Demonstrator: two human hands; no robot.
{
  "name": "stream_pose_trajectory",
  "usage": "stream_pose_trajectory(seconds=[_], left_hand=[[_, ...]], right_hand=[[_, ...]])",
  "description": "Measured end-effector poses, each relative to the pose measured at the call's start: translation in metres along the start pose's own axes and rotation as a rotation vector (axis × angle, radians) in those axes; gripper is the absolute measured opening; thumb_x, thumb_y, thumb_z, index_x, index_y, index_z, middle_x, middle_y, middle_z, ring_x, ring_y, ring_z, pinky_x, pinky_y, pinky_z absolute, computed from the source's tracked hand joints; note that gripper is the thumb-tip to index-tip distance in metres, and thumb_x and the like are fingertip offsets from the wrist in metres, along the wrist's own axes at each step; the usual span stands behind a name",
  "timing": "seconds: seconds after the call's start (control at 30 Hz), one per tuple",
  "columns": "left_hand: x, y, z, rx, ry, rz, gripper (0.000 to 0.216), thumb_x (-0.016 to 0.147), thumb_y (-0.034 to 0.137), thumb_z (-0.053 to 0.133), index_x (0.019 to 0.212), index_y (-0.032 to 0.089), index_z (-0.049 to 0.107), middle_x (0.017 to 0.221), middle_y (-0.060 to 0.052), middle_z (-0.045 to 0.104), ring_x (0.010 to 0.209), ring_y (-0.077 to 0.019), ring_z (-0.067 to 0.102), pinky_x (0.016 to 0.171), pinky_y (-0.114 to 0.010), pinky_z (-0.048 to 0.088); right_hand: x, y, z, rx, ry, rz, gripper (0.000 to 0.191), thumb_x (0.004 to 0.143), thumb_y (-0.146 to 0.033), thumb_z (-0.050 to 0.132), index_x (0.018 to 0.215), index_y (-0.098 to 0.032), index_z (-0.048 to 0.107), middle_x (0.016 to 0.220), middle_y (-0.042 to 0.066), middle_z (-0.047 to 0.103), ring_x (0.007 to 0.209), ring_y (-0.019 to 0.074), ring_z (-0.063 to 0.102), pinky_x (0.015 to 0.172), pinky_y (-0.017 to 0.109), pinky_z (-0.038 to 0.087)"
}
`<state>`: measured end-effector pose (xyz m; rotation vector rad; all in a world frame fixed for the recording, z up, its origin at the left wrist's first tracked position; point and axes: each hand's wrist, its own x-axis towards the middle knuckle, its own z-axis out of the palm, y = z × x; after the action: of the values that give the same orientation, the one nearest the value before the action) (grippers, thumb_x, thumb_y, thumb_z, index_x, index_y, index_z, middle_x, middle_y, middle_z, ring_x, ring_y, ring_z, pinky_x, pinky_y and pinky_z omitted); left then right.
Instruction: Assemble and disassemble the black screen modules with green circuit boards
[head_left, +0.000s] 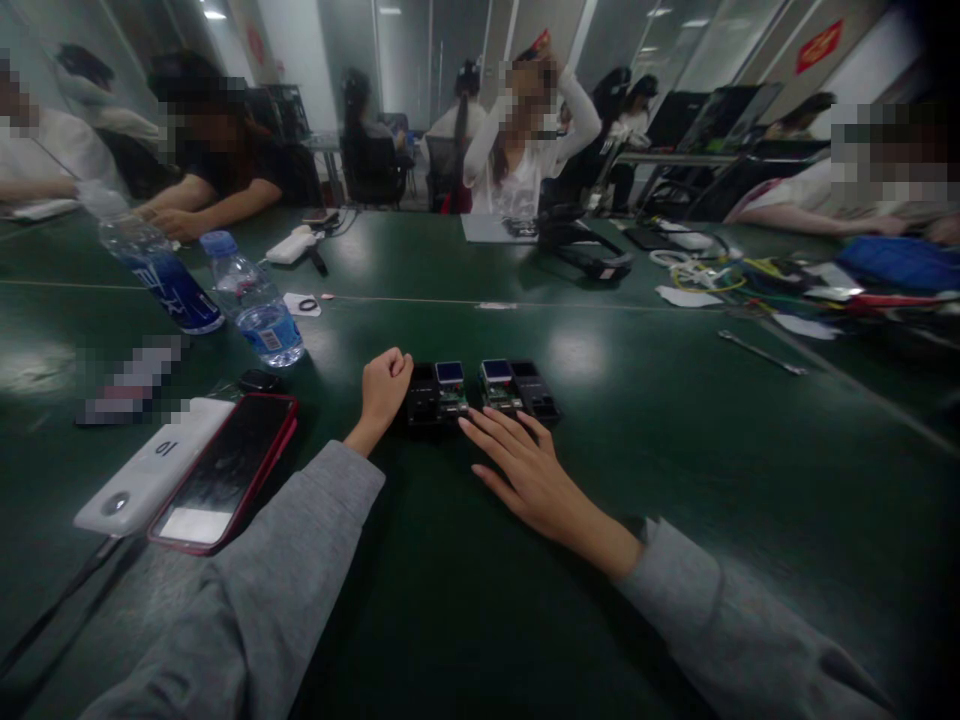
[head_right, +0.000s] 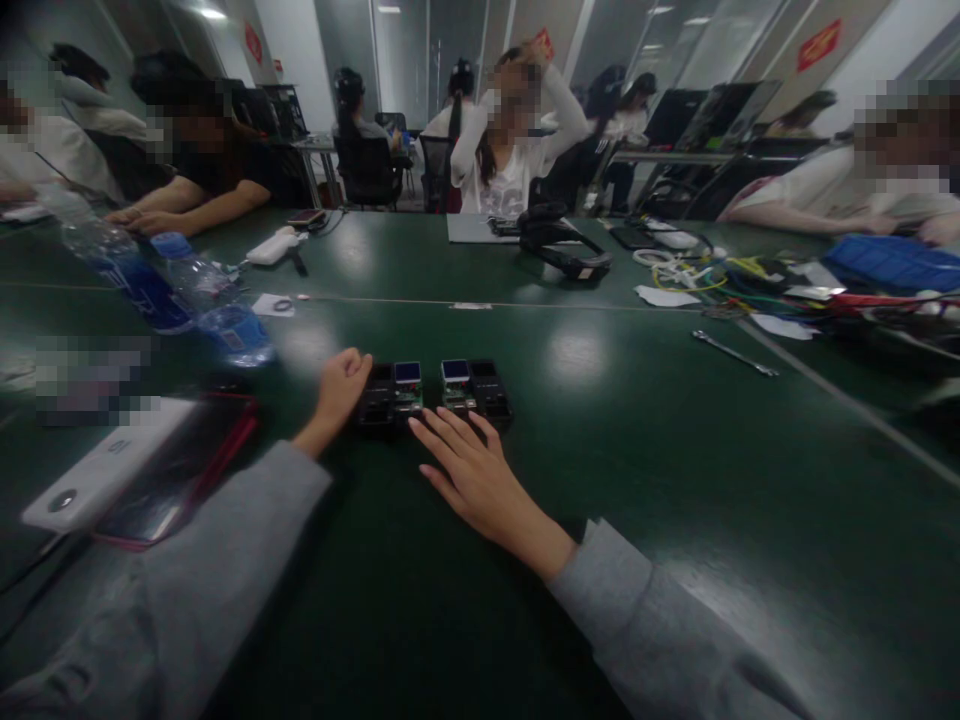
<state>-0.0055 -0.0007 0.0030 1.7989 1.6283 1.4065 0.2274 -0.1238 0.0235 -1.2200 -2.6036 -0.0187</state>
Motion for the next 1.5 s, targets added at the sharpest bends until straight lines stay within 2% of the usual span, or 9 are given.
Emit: stream_pose_trajectory(seconds=[0.27, 0.37, 0.47, 0.63, 0.73, 0.83, 1.1, 1.5], left_hand=[[0.0, -0.001, 0.0, -0.006, -0.004, -0.014, 0.04, 0.085, 0.022, 0.053, 0.055, 0.02, 0.025, 0.052, 0.006, 0.031, 0.05, -0.0099, 0.031, 0.055, -0.027, 0.026], [0.0, -0.002, 0.001, -0.001, -0.006, -0.016, 0.04, 0.085, 0.022, 0.052, 0.055, 0.02, 0.025, 0.052, 0.006, 0.031, 0.051, -0.0099, 0.032, 0.056, -0.027, 0.026], [0.0, -0.003, 0.001, -0.002, -0.006, -0.012, 0.04, 0.084, 0.022, 0.053, 0.055, 0.02, 0.025, 0.052, 0.006, 0.031, 0.051, -0.01, 0.032, 0.056, -0.027, 0.026], [0.001, -0.003, 0.0, -0.002, -0.009, -0.016, 0.04, 0.084, 0.022, 0.053, 0.055, 0.02, 0.025, 0.052, 0.006, 0.031, 0.051, -0.01, 0.031, 0.056, -0.027, 0.026], [0.001, -0.002, 0.0, 0.0, -0.012, -0.024, 0.04, 0.084, 0.022, 0.053, 0.055, 0.02, 0.025, 0.052, 0.006, 0.031, 0.051, -0.01, 0.031, 0.056, -0.027, 0.026], [0.001, -0.001, 0.0, -0.004, -0.016, -0.027, 0.04, 0.083, 0.022, 0.053, 0.055, 0.02, 0.025, 0.052, 0.006, 0.031, 0.051, -0.0099, 0.031, 0.056, -0.027, 0.026], [0.002, -0.002, 0.001, 0.0, -0.007, -0.012, 0.041, 0.083, 0.021, 0.054, 0.054, 0.02, 0.025, 0.051, 0.006, 0.03, 0.051, -0.01, 0.03, 0.056, -0.028, 0.025], [0.001, -0.001, 0.0, -0.009, -0.012, -0.014, 0.04, 0.084, 0.022, 0.052, 0.055, 0.02, 0.025, 0.052, 0.006, 0.031, 0.051, -0.0101, 0.031, 0.056, -0.027, 0.026]], right_hand=[[-0.001, 0.001, 0.002, 0.01, -0.004, 0.0, 0.057, 0.1, -0.037, 0.038, 0.151, -0.027, 0.016, 0.155, 0.002, 0.026, 0.143, 0.0211, 0.021, 0.115, 0.051, 0.02], [-0.001, 0.001, 0.001, 0.04, 0.03, -0.007, 0.055, 0.099, -0.036, 0.04, 0.15, -0.027, 0.02, 0.153, 0.003, 0.029, 0.141, 0.0225, 0.025, 0.113, 0.05, 0.024], [-0.002, 0.004, 0.0, 0.091, 0.172, 0.063, 0.049, 0.099, -0.03, 0.039, 0.147, -0.028, 0.029, 0.148, 0.004, 0.037, 0.137, 0.0237, 0.032, 0.108, 0.047, 0.031], [-0.004, 0.021, 0.001, 0.273, 0.514, 0.361, 0.038, 0.097, -0.032, 0.04, 0.135, -0.031, 0.044, 0.133, 0.004, 0.051, 0.126, 0.0259, 0.043, 0.104, 0.049, 0.036], [-0.004, 0.028, 0.003, 0.409, 0.6, 0.476, 0.037, 0.098, -0.036, 0.037, 0.133, -0.03, 0.046, 0.133, 0.005, 0.05, 0.126, 0.0254, 0.043, 0.106, 0.05, 0.035], [-0.004, 0.031, 0.006, 0.491, 0.6, 0.513, 0.036, 0.1, -0.039, 0.033, 0.131, -0.029, 0.048, 0.136, 0.004, 0.049, 0.128, 0.0235, 0.041, 0.109, 0.05, 0.034], [-0.004, 0.036, 0.015, 0.563, 0.567, 0.499, 0.035, 0.101, -0.039, 0.031, 0.13, -0.031, 0.051, 0.136, 0.002, 0.05, 0.129, 0.0193, 0.042, 0.111, 0.048, 0.034], [-0.003, 0.036, 0.014, 0.6, 0.528, 0.49, 0.036, 0.1, -0.042, 0.034, 0.131, -0.032, 0.05, 0.141, 0.001, 0.046, 0.135, 0.0201, 0.036, 0.114, 0.051, 0.029]])
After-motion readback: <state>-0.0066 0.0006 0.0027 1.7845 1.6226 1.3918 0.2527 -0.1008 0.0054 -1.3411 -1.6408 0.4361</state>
